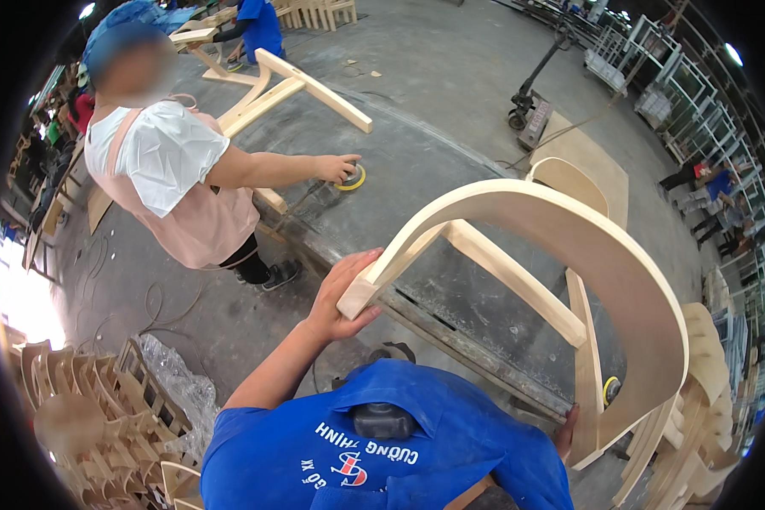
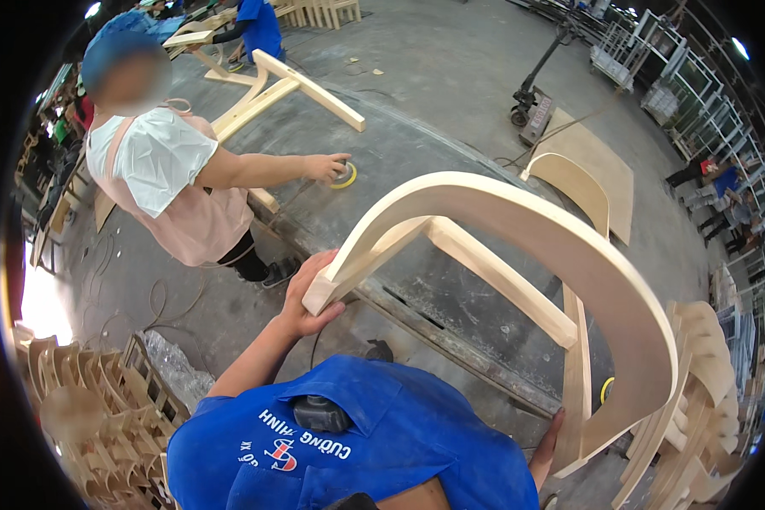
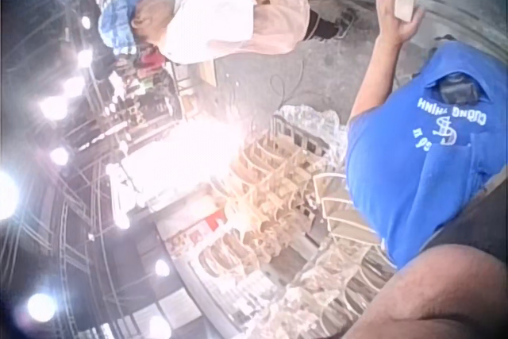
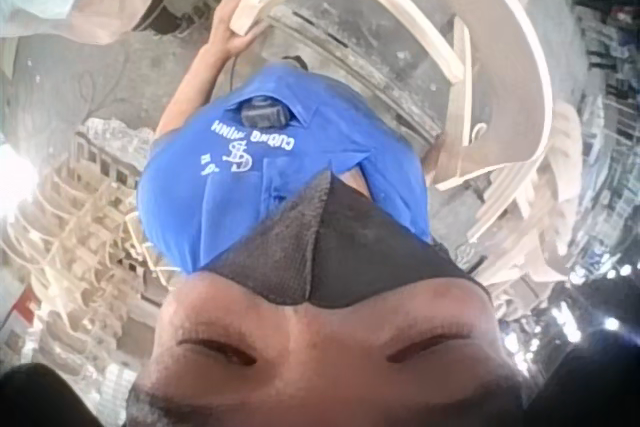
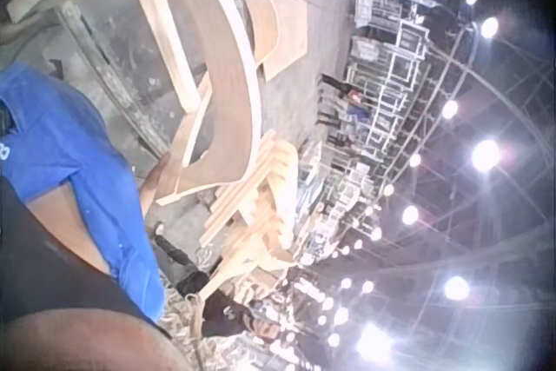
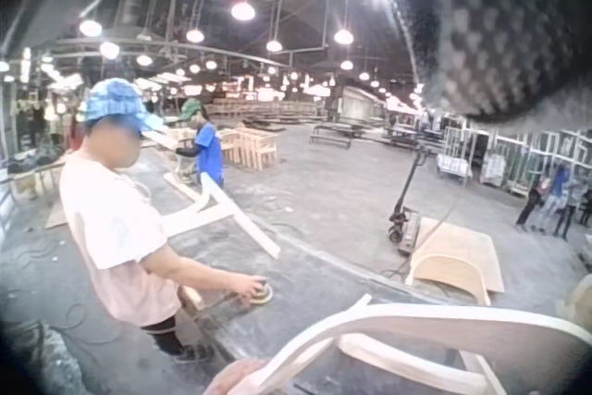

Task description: The person uses an orbital sander to smooth the surfaces of a wooden chair frame in a workshop. They repeatedly reposition the chair and sand different sections including the legs, seat, and backrest.

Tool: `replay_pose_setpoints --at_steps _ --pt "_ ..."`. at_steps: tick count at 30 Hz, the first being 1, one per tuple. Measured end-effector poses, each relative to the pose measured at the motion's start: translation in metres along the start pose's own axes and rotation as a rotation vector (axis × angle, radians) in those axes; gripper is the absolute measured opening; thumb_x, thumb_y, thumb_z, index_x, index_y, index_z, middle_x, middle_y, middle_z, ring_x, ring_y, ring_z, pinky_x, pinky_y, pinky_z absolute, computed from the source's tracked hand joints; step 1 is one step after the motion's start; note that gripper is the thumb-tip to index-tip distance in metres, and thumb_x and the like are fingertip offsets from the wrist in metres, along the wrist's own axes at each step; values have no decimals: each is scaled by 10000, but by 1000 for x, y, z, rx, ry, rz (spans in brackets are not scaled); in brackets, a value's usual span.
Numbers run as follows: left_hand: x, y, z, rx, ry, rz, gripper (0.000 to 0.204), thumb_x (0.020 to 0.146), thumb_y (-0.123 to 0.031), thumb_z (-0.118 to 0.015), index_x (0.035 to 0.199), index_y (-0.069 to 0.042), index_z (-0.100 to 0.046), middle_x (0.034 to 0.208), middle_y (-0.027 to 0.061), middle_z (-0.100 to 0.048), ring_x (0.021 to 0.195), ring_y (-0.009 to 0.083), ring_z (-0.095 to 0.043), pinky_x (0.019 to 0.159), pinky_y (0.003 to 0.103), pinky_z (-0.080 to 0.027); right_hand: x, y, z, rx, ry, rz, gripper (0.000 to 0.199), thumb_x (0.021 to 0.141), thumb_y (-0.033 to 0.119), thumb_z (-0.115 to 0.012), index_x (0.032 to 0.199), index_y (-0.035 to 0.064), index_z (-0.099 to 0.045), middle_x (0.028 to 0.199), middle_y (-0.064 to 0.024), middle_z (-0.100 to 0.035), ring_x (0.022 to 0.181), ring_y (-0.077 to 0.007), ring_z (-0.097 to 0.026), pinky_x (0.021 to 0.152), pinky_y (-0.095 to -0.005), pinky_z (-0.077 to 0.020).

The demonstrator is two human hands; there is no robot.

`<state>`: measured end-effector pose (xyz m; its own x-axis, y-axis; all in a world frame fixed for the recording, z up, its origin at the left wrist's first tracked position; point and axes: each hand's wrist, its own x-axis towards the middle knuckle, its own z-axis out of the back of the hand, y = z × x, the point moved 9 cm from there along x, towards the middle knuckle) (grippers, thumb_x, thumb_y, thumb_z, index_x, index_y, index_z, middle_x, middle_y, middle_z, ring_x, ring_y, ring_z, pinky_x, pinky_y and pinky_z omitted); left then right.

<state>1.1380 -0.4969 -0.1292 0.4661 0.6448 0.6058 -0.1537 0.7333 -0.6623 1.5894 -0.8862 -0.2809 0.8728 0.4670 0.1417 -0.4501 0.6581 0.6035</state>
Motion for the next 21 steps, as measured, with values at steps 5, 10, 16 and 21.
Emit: replay_pose_setpoints --at_steps 5,10,16,21 --pt "2 -11 5 -69 -47 -4 703 679 -195 -680 1306 50 -480 1290 223 -545 1191 370 -530 1019 433 -393 -9 -3 11 1 -34 -14 401 858 289 -651 1152 26 -579 1067 -141 -615 992 -269 -575 870 -368 -450" --pt "-4 -11 9 -60 -117 -65 699 653 -186 -667 1274 80 -488 1245 274 -556 1158 405 -548 1007 448 -407 -21 -1 20 -7 -58 -27 413 859 287 -652 1168 25 -575 1090 -145 -613 1013 -271 -572 888 -367 -445" --pt "-8 -7 6 -124 -170 -72 683 651 -167 -650 1259 101 -489 1218 283 -566 1138 401 -561 989 445 -417 -25 1 30 -13 -76 -26 426 859 284 -654 1186 23 -569 1118 -150 -610 1039 -273 -569 910 -366 -440" --pt "-3 -11 11 -80 -174 -51 648 671 -198 -650 1219 113 -498 1166 261 -584 1092 360 -578 959 422 -429 -6 17 33 -29 -123 -5 438 860 281 -655 1202 22 -565 1141 -155 -608 1060 -275 -566 928 -366 -435"
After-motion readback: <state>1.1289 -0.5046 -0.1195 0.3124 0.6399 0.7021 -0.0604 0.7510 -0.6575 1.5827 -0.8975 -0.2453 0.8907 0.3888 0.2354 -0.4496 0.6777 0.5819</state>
